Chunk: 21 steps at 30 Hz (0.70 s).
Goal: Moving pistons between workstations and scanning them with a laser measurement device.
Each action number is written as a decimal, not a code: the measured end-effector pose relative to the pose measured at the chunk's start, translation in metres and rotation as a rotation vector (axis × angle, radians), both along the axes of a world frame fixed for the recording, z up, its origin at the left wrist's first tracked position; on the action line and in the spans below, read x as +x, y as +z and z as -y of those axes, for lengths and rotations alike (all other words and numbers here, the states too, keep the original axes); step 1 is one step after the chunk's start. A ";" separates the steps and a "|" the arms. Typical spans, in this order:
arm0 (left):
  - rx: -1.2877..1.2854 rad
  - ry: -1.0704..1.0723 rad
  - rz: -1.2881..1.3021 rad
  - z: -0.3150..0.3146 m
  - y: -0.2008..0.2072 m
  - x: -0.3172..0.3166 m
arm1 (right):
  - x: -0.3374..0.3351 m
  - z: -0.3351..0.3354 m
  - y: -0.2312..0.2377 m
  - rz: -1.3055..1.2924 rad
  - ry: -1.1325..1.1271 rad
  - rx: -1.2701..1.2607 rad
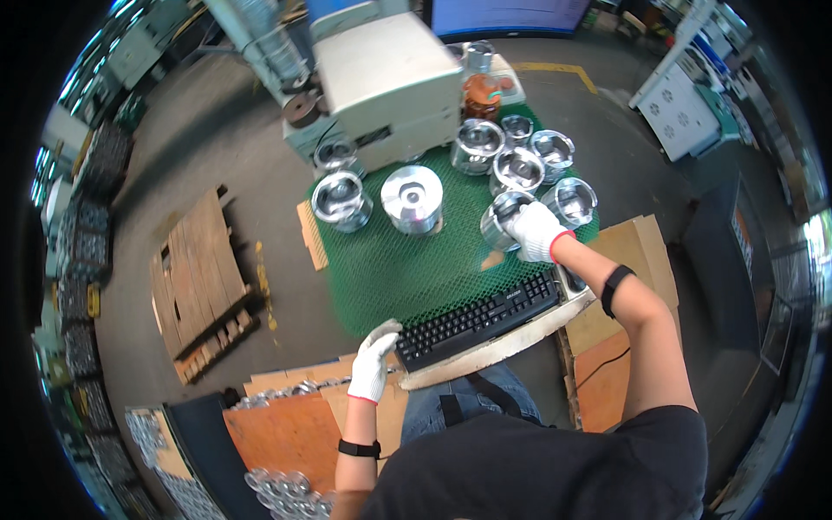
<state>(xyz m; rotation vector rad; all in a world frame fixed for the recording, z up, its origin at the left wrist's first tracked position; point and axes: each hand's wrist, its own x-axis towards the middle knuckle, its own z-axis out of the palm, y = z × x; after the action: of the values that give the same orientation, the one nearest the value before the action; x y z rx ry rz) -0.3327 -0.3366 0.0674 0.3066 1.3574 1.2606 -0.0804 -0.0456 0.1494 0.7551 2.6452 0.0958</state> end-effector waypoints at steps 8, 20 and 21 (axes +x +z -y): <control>-0.217 0.414 -0.089 0.217 -0.032 -0.030 | -0.024 0.090 -0.024 -0.286 -0.290 -0.069; 0.589 0.450 0.831 0.148 0.069 -0.024 | -0.177 0.254 0.108 -0.444 -0.010 -1.677; 0.373 0.356 -0.072 0.143 0.100 -0.014 | -0.178 0.253 0.111 -0.533 -0.175 -1.842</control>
<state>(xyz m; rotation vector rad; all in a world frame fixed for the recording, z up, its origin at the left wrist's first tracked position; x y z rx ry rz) -0.3467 -0.4796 0.1674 0.3812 1.2679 1.8215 -0.2584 -0.2985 0.2604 0.2348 1.7314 -2.3406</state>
